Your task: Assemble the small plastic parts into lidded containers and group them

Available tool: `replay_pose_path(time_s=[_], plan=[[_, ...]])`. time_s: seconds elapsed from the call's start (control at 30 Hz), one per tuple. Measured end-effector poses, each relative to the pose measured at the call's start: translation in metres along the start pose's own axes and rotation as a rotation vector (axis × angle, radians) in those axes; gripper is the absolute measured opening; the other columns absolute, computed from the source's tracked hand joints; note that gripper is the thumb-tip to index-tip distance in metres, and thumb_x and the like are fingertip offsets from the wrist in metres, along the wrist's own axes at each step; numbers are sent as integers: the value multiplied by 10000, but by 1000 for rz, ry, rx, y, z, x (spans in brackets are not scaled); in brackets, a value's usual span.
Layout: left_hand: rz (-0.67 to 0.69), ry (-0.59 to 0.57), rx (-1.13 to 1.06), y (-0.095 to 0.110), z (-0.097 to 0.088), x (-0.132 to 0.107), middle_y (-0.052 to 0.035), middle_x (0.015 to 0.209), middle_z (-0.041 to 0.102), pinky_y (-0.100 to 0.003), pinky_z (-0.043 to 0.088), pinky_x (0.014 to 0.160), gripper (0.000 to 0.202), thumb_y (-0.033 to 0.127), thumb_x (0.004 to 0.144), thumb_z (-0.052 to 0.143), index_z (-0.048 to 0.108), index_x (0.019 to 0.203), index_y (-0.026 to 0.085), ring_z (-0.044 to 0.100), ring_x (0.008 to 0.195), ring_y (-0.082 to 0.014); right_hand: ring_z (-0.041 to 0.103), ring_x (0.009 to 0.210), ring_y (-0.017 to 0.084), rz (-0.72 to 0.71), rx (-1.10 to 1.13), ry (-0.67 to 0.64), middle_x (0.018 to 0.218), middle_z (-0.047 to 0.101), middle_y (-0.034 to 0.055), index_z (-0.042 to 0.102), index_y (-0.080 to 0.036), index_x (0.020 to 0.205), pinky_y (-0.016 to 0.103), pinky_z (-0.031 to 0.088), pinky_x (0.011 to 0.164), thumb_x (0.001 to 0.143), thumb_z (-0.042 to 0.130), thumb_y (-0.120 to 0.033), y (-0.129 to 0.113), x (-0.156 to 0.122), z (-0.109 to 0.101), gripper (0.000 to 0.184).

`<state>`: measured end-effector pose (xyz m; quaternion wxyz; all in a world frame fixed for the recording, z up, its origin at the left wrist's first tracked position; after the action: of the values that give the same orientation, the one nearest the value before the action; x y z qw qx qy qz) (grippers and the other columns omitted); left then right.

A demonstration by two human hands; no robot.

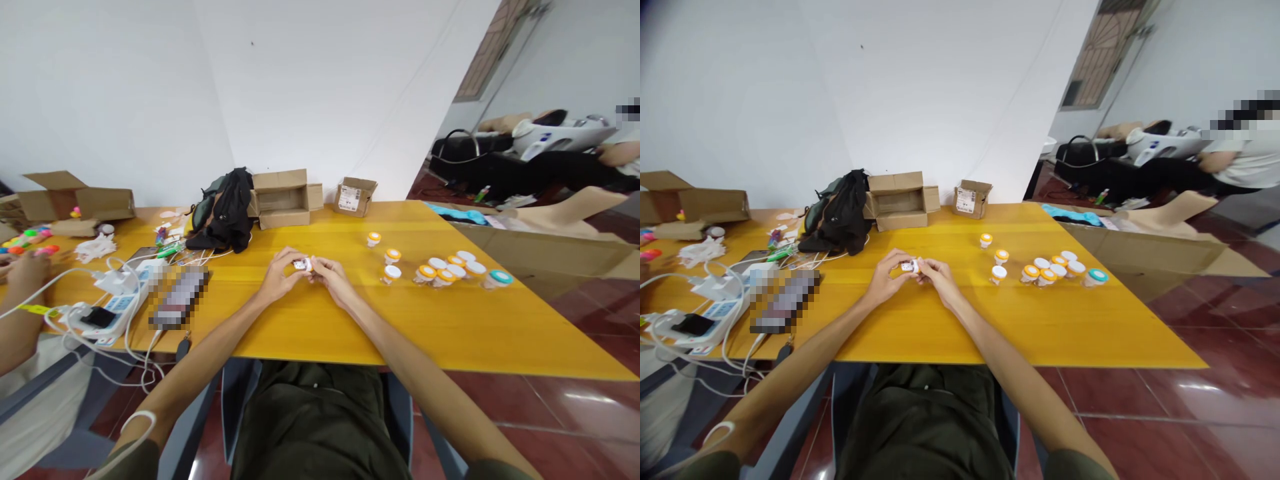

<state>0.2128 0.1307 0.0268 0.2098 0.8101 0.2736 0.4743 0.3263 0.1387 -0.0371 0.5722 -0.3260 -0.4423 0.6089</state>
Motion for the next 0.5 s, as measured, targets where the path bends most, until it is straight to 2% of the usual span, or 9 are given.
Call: replay_pose_path(time_s=[0.17,0.3,0.5], plan=[[-5,15,43,1,-2,0,-46,919,648,-330,475,767,264,360,833,677,667,1061,227,577,822,-184,569,639,119,-36,23,12,709,679,-12,720,-220,722,249,471,655,622,828,-487,-2,0,0,305],[9,28,59,4,-4,0,-46,887,652,-322,472,741,198,347,841,665,674,986,213,567,788,-180,594,701,129,-31,50,10,773,705,-11,729,-236,762,260,488,718,594,853,-448,-2,-1,1,298],[-41,56,40,4,-5,2,-24,822,644,-301,461,700,182,378,824,677,663,894,211,553,731,-164,632,828,163,-52,88,5,876,729,0,733,-265,812,297,500,828,602,858,-344,-2,0,1,257]])
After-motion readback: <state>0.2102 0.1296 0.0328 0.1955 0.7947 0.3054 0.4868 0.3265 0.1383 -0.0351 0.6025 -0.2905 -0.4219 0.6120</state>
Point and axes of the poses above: each hand's wrist, its own x-axis towards the middle knuckle, its own z-axis out of the palm, y = z × x, the point moved 9 cm from there along x, towards the middle knuckle
